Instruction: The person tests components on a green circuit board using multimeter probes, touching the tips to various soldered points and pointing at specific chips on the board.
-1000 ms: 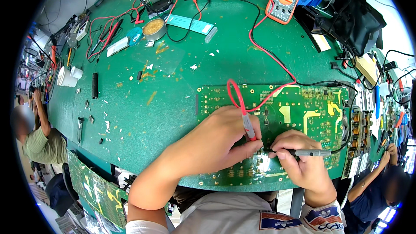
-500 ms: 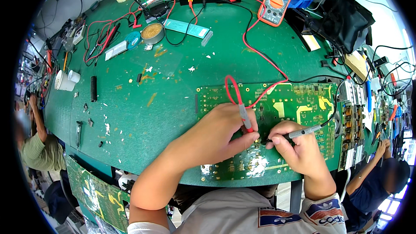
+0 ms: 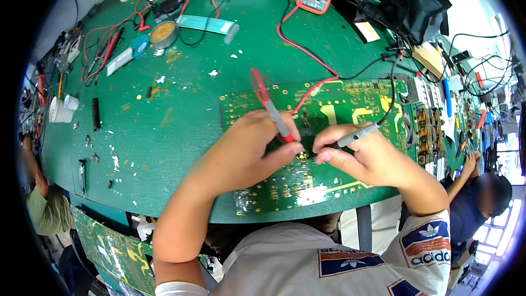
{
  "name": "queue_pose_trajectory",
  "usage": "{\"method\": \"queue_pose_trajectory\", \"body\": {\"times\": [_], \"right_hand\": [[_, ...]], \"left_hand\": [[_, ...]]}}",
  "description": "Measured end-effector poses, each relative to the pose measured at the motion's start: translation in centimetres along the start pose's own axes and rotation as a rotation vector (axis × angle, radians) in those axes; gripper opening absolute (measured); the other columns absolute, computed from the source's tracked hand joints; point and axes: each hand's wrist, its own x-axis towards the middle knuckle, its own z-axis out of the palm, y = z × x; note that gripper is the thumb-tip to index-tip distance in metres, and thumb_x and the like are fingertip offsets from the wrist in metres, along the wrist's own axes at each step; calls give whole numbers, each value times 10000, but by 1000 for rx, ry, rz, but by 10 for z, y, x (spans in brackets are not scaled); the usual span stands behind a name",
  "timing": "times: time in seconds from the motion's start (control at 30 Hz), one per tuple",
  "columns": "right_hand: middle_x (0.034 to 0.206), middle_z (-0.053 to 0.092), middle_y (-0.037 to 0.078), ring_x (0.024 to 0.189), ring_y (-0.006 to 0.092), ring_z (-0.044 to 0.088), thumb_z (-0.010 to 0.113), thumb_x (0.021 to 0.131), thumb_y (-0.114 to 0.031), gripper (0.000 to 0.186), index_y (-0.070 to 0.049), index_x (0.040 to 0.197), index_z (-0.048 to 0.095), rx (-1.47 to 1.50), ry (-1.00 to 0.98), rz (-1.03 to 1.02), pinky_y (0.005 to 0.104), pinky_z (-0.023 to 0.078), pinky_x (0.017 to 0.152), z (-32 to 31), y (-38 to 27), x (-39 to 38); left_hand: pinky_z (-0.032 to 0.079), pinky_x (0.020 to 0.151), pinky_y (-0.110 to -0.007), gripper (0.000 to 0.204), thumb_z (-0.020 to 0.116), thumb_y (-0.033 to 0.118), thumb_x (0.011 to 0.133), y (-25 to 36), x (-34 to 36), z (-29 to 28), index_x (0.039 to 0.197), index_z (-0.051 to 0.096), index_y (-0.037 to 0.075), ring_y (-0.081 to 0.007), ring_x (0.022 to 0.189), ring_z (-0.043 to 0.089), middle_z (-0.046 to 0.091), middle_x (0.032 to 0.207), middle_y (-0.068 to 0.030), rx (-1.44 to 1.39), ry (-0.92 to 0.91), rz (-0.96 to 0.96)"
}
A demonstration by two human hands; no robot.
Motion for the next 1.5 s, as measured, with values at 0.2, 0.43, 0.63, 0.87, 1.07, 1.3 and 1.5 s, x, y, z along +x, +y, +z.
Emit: {"method": "queue_pose_trajectory", "body": {"times": [0.2,0.43,0.63,0.87,1.07,1.3,1.5], "right_hand": [[800,670,100,710,208,684,612,995,-102,104,-2,1011,634,122,128,-37,322,519,642,0,12,-2],[760,684,73,764,142,711,580,1023,-130,144,5,996,623,242,367,30,283,530,644,1,31,13],[734,659,64,633,157,642,581,1016,-123,135,0,977,623,194,306,-19,284,493,590,-4,48,21],[746,655,73,633,157,647,584,1005,-105,116,-2,965,620,187,340,-30,287,493,578,-2,52,19],[861,674,99,780,123,660,464,1052,-86,168,34,1021,576,142,199,0,262,534,712,-10,50,17],[855,679,108,769,138,662,472,1041,-75,177,35,972,593,130,215,-18,270,530,703,-10,50,17],[853,678,106,765,139,660,482,1034,-64,152,33,991,591,130,219,-29,270,530,701,-10,50,18]], "left_hand": [[533,764,-334,101,686,77,910,2,1,-1,943,639,-6,-222,858,690,694,954,-125,-76,-45,-110],[532,883,-314,102,599,58,996,-12,7,2,1064,600,-19,-198,978,681,695,1052,-141,-199,170,-153],[540,904,-316,110,562,35,1012,-14,10,7,1088,584,-40,-212,1027,687,696,1081,-174,-195,169,-180],[543,902,-322,108,548,16,1003,-14,12,10,1082,589,-44,-234,1023,696,695,1067,-179,-200,180,-207],[537,903,-355,115,584,31,983,-14,13,9,1079,592,-34,-250,1008,697,712,1023,-179,-133,181,-162],[529,916,-372,93,601,41,979,-13,15,10,1048,583,-19,-266,1005,697,726,995,-174,-118,190,-150],[527,922,-381,111,633,57,969,-15,14,10,1038,583,-14,-275,1012,698,729,996,-168,-88,195,-108]]}}
